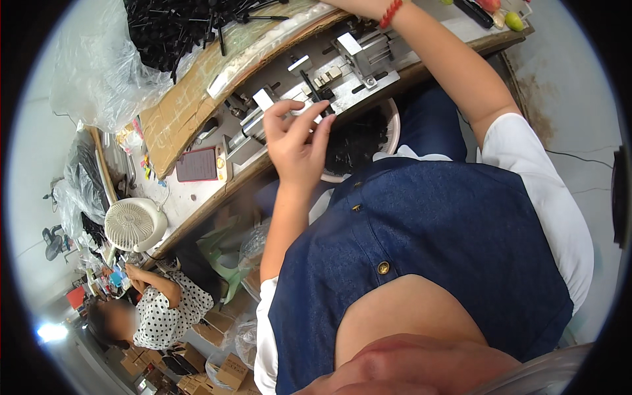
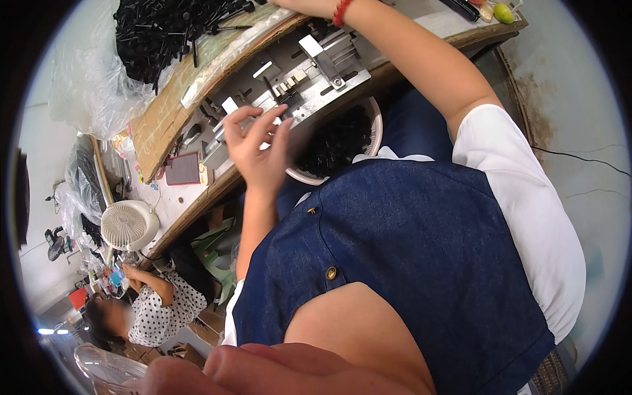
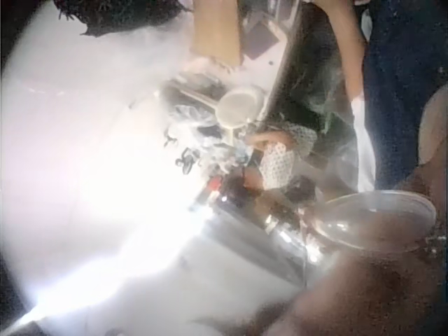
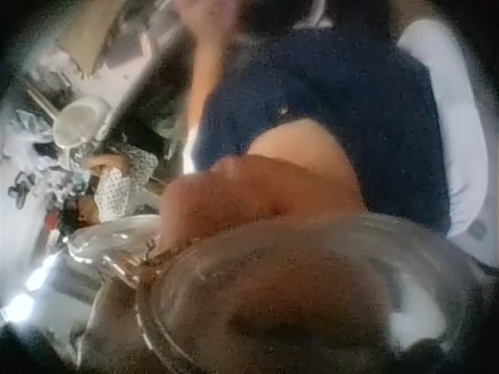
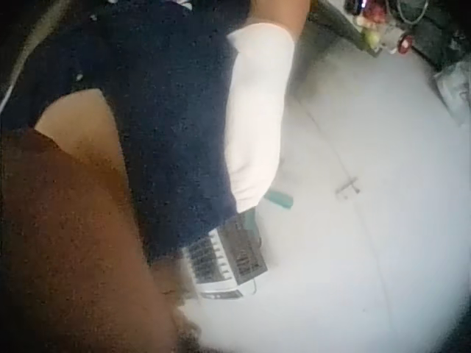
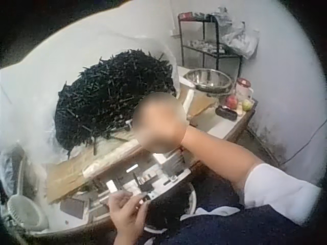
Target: The person repeatedly picks up small black plastic components from a pile on the table and inserts them into a metal jig. They manipulate the parts with both hands to fit them into the fixture, then remove them and return them to the pile, repeating this cycle continuously.
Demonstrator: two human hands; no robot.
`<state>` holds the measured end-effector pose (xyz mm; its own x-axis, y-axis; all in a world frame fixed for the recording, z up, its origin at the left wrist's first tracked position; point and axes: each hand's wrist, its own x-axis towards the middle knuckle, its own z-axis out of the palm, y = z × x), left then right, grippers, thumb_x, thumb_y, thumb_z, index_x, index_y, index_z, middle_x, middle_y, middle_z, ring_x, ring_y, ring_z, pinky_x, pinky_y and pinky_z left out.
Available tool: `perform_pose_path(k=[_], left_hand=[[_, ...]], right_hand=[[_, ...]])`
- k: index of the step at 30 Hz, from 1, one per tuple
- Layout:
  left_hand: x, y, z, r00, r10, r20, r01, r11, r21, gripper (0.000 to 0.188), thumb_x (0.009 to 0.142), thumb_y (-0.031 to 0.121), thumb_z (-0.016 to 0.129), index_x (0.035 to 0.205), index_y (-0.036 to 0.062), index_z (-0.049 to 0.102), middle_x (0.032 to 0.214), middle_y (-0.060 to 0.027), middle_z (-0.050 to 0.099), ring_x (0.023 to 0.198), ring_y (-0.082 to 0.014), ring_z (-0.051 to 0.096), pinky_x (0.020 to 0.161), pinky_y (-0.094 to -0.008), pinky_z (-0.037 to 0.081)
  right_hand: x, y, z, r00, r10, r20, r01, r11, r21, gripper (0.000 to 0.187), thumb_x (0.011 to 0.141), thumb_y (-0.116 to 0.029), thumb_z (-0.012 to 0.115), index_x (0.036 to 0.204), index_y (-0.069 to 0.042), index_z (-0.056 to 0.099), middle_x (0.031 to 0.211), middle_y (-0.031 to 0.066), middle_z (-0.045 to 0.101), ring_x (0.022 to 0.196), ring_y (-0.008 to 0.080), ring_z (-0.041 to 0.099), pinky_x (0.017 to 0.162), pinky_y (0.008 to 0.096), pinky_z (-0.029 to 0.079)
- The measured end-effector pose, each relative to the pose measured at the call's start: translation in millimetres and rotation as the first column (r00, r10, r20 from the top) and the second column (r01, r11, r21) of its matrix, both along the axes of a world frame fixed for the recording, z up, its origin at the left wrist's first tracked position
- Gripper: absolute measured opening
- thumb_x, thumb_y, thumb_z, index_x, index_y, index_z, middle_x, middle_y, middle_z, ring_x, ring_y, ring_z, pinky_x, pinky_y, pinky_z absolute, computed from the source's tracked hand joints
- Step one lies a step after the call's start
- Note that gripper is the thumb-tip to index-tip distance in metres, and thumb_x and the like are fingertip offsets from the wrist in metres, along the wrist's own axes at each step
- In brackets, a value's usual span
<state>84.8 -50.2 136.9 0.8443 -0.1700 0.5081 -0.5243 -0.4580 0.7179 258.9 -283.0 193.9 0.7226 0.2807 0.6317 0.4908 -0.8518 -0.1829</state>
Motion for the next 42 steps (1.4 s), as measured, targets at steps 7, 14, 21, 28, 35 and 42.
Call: perform_pose_path(k=[7, 14, 21, 28, 35, 42], left_hand=[[9.7, -8.9, -34.0, 0.998, 0.049, 0.041, -0.055, 0.987, 0.149, 0.025, 0.084, 0.006, 0.082, 0.109, 0.0093, 0.079, 0.121, -0.0094, 0.069, 0.081, -0.0183, 0.071, 0.071, -0.0294, 0.057], [8.3, -17.3, -34.4, 0.996, 0.086, 0.029, -0.09, 0.973, 0.211, 0.031, 0.088, 0.007, 0.078, 0.118, 0.0088, 0.076, 0.129, -0.0114, 0.072, 0.102, -0.0237, 0.075, 0.083, -0.0325, 0.06], [16.7, 0.1, -11.9, 0.998, 0.047, 0.029, -0.051, 0.983, 0.175, 0.034, 0.089, 0.006, 0.074, 0.122, 0.0135, 0.075, 0.129, -0.0101, 0.071, 0.096, -0.025, 0.075, 0.079, -0.0341, 0.061], [141.1, 69.9, 61.3, 0.869, 0.09, 0.486, -0.385, 0.741, 0.55, 0.04, 0.086, 0.002, 0.064, 0.12, 0.0186, 0.076, 0.117, -0.0062, 0.07, 0.107, -0.0288, 0.064, 0.096, -0.0433, 0.05], [189.1, 82.2, 67.9, 0.955, 0.124, 0.27, -0.279, 0.687, 0.671, 0.028, 0.091, 0.016, 0.071, 0.119, 0.0154, 0.075, 0.113, -0.0064, 0.072, 0.102, -0.0309, 0.068, 0.091, -0.0419, 0.054], [164.4, 69.2, 77.0, 0.994, 0.093, 0.053, -0.106, 0.935, 0.338, 0.021, 0.095, 0.019, 0.073, 0.113, 0.0095, 0.076, 0.099, -0.0058, 0.074, 0.087, -0.0191, 0.073, 0.074, -0.0318, 0.055]], right_hand=[[46.5, -12.2, 7.2, 0.917, 0.262, -0.301, -0.069, 0.847, 0.528, 0.019, 0.089, -0.027, 0.073, 0.094, -0.009, 0.075, 0.08, 0.0044, 0.068, 0.069, 0.0201, 0.061, 0.06, 0.0382, 0.046], [42.0, -50.0, 15.7, 0.505, 0.854, -0.127, 0.227, 0.011, 0.974, 0.008, 0.097, -0.018, 0.07, 0.092, -0.012, 0.072, 0.082, -0.0018, 0.067, 0.075, 0.011, 0.059, 0.072, 0.0266, 0.045], [-82.9, 2.1, 15.0, 0.674, 0.726, -0.135, -0.032, 0.212, 0.977, 0.013, 0.098, -0.02, 0.068, 0.101, -0.008, 0.071, 0.109, 0.0042, 0.068, 0.096, 0.018, 0.062, 0.086, 0.0332, 0.047], [-153.9, 21.5, -56.7, 0.867, 0.471, -0.163, -0.428, 0.871, 0.242, 0.021, 0.087, -0.005, 0.072, 0.107, -0.004, 0.065, 0.13, 0.0097, 0.065, 0.115, 0.0306, 0.057, 0.099, 0.0411, 0.047], [-146.1, 38.7, -81.2, 0.935, 0.342, -0.092, -0.349, 0.933, -0.084, 0.017, 0.086, -0.01, 0.065, 0.103, -0.005, 0.068, 0.13, 0.0037, 0.065, 0.113, 0.0257, 0.057, 0.095, 0.0389, 0.05], [-149.7, 41.9, -77.2, 0.955, 0.292, -0.06, -0.298, 0.932, -0.205, 0.018, 0.088, -0.014, 0.061, 0.102, -0.006, 0.069, 0.129, 0.0048, 0.065, 0.114, 0.024, 0.057, 0.094, 0.0379, 0.049]])
